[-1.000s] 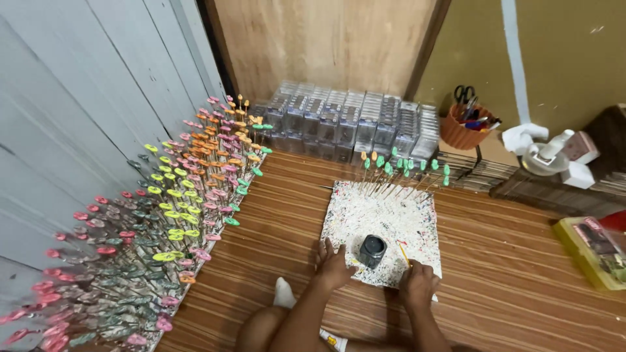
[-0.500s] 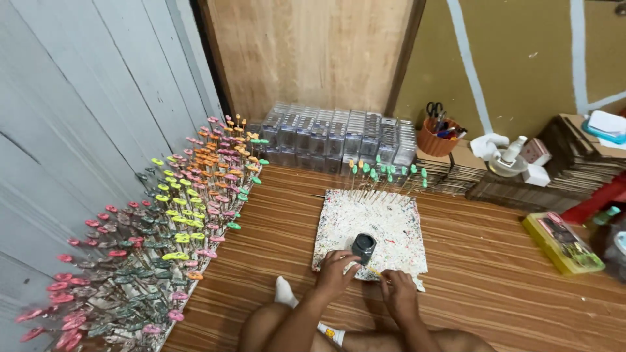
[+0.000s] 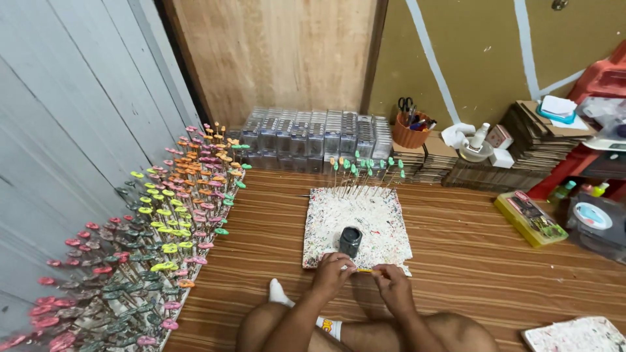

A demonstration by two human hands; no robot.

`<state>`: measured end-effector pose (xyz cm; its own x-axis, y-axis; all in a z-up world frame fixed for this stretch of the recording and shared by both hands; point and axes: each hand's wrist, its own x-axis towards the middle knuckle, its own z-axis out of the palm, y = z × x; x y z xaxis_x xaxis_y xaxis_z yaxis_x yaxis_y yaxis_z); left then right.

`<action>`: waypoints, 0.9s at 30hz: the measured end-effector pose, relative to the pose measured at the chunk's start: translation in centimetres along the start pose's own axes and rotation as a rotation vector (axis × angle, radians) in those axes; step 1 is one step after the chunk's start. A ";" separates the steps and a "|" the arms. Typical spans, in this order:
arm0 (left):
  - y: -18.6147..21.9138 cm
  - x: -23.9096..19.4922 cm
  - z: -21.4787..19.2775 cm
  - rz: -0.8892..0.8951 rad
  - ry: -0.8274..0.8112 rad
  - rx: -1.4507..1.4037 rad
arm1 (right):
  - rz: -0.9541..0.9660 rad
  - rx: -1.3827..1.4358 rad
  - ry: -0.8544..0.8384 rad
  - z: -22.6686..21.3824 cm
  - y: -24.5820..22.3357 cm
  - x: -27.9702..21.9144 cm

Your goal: Dipping small fishing floats into a container of paint and placing them in a drying rack

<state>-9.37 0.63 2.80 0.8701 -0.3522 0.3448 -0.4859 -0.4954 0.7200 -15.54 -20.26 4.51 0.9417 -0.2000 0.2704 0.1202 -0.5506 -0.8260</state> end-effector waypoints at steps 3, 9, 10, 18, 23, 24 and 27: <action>0.1 0.0 0.1 -0.027 -0.010 0.003 | 0.177 0.314 0.018 -0.4 1.3 0.7; 4.5 0.6 -2.3 -0.138 -0.104 -0.021 | 0.211 0.314 -0.005 -2.7 -1.3 1.0; 4.9 0.5 -2.4 -0.136 -0.104 -0.020 | 0.210 0.315 -0.003 -2.6 -1.1 0.9; 3.8 0.2 -0.5 -0.021 -0.018 0.009 | 0.223 0.363 -0.052 -2.8 -0.9 0.3; 5.1 0.5 -0.4 -0.022 -0.043 0.001 | 0.382 0.770 -0.032 -3.1 0.3 0.8; 5.8 0.6 -0.6 -0.053 -0.083 0.009 | 0.445 0.881 -0.022 -3.2 0.5 1.0; 5.9 0.8 -0.2 -0.010 -0.052 -0.002 | 0.460 0.878 -0.048 -3.5 -0.4 1.0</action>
<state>-11.52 -2.41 7.44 0.8693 -0.3883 0.3059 -0.4771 -0.4971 0.7248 -15.76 -23.07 6.77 0.9644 -0.1996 -0.1732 -0.0890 0.3719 -0.9240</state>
